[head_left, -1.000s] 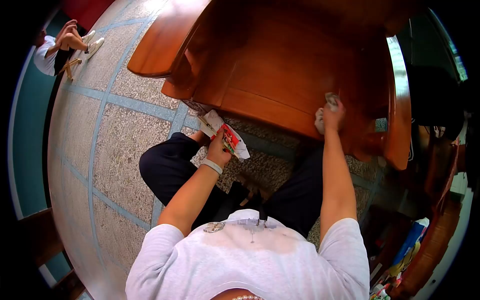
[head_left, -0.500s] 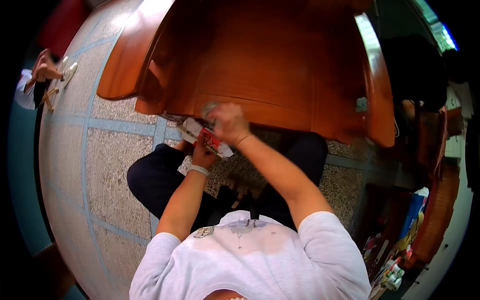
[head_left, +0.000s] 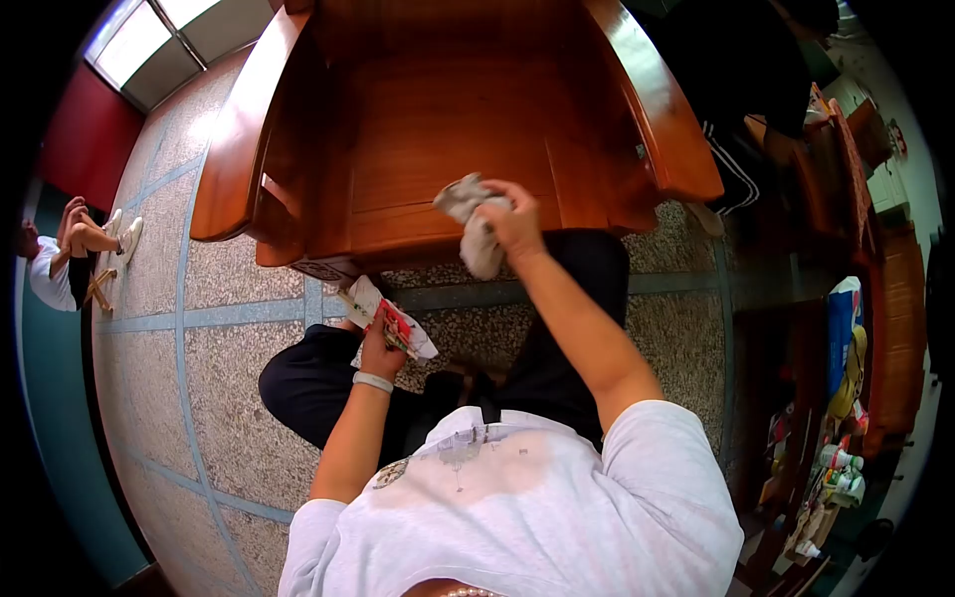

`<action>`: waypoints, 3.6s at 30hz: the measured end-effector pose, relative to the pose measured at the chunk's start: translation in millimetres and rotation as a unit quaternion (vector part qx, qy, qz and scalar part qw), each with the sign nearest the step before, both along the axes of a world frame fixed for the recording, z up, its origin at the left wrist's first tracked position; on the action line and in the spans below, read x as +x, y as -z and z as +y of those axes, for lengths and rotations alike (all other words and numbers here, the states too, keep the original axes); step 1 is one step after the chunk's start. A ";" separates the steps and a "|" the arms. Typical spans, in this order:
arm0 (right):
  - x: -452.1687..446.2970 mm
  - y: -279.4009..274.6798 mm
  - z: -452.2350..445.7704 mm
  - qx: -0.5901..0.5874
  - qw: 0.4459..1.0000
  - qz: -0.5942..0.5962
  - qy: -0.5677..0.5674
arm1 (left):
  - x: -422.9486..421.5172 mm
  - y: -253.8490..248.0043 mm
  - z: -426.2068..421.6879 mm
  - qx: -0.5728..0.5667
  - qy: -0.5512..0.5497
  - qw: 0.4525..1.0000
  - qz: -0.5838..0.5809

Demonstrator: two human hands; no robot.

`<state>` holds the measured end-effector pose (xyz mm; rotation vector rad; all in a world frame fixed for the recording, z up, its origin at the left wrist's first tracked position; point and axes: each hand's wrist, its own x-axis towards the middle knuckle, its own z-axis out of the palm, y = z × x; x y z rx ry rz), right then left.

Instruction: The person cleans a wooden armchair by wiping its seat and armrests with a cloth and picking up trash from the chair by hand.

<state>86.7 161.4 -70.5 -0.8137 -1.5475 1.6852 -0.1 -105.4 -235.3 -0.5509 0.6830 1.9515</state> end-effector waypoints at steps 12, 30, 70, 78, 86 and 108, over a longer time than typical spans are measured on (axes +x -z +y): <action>75.0 -9.3 36.4 -0.376 0.799 0.426 -0.198 | 63.2 -139.2 -18.9 -0.086 0.056 0.994 0.024; 67.8 25.8 49.9 0.412 0.870 -0.269 0.029 | -38.5 -187.9 70.3 -0.086 0.152 0.978 0.116; 39.4 20.1 162.5 0.488 0.619 -0.614 0.037 | -34.8 -248.8 52.8 -0.073 0.103 0.992 -0.020; -71.4 11.0 270.2 0.405 0.630 -0.655 0.100 | -38.1 -237.5 53.8 -0.144 0.120 0.982 -0.001; -232.8 2.5 236.6 0.414 0.723 -0.554 -0.011 | -36.4 -240.6 56.0 -0.148 0.102 0.984 -0.022; -75.6 3.7 -74.2 0.245 0.834 -0.039 -0.494 | -31.7 -248.8 49.3 -0.038 0.109 0.986 0.116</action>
